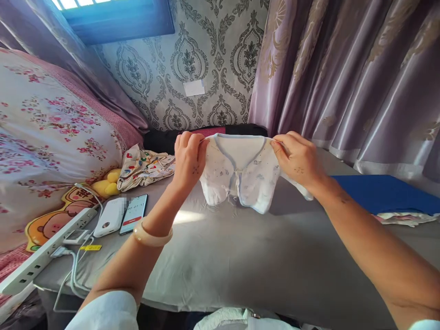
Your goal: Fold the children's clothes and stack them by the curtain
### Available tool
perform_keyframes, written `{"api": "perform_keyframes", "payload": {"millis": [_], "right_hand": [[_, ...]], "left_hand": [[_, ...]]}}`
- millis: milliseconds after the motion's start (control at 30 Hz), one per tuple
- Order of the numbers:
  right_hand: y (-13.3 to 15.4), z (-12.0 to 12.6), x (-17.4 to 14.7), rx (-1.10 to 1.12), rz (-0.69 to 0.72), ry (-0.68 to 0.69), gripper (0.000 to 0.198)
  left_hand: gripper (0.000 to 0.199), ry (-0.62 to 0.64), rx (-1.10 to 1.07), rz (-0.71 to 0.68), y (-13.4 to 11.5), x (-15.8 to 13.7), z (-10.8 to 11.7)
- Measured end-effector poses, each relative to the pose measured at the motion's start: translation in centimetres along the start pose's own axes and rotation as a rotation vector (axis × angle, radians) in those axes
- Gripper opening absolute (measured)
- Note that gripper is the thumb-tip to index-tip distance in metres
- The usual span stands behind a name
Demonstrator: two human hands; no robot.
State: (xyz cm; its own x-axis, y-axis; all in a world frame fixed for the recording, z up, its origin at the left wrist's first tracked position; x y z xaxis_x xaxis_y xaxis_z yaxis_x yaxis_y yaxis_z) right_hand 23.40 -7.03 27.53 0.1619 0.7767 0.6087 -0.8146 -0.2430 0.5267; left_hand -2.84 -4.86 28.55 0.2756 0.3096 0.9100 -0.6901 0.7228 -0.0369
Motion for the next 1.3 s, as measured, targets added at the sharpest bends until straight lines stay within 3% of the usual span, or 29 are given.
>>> {"api": "perform_keyframes", "payload": {"millis": [200, 267, 333, 433, 567, 700, 900, 1300], "right_hand": [[1.8, 4.3, -2.2, 0.225, -0.174, 0.184, 0.035], [1.4, 4.1, -1.7, 0.3, -0.263, 0.269, 0.035], [0.2, 1.9, -1.2, 0.332, -0.338, 0.4, 0.035], [-2.9, -3.6, -0.8, 0.248, -0.345, 0.555, 0.036], [-7.8, -11.3, -2.3, -0.044, -0.248, 0.59, 0.029], [-10.6, -15.6, -5.0, -0.421, -0.146, 0.545, 0.033], [-11.9, -18.2, -7.1, -0.613, -0.071, 0.557, 0.034], [-14.0, -22.2, -5.1, -0.666, -0.12, 0.597, 0.036]], "left_hand": [[0.016, 0.034, -0.107, 0.1, -2.7, -0.2, 7.2], [0.019, 0.092, -0.191, 0.181, -2.0, 0.0, 7.7], [0.021, 0.229, -0.271, 0.261, -0.5, -0.2, 5.8], [0.02, 0.464, -0.281, 0.299, 2.3, -2.0, 0.1], [0.017, 0.716, -0.172, 0.282, 5.3, -7.7, -9.0], [0.021, 0.796, -0.01, 0.195, 5.8, -13.2, -14.5], [0.03, 0.835, 0.078, 0.163, 6.2, -17.0, -17.0], [0.033, 0.881, 0.136, 0.137, 9.0, -17.0, -19.9]]}}
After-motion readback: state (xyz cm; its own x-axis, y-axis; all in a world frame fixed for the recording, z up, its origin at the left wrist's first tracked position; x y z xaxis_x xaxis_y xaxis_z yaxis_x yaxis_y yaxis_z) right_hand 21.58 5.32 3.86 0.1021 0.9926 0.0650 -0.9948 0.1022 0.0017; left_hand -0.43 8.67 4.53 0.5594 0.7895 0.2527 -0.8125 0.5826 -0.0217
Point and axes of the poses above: each hand's wrist, its own x-axis towards the middle knuckle, its own z-axis out of the back of the hand, y = z × x, the point moved 9 cm from there along x, towards the middle knuckle, and after that the axes turned 15 degrees about -z, right-handed, at the moved point
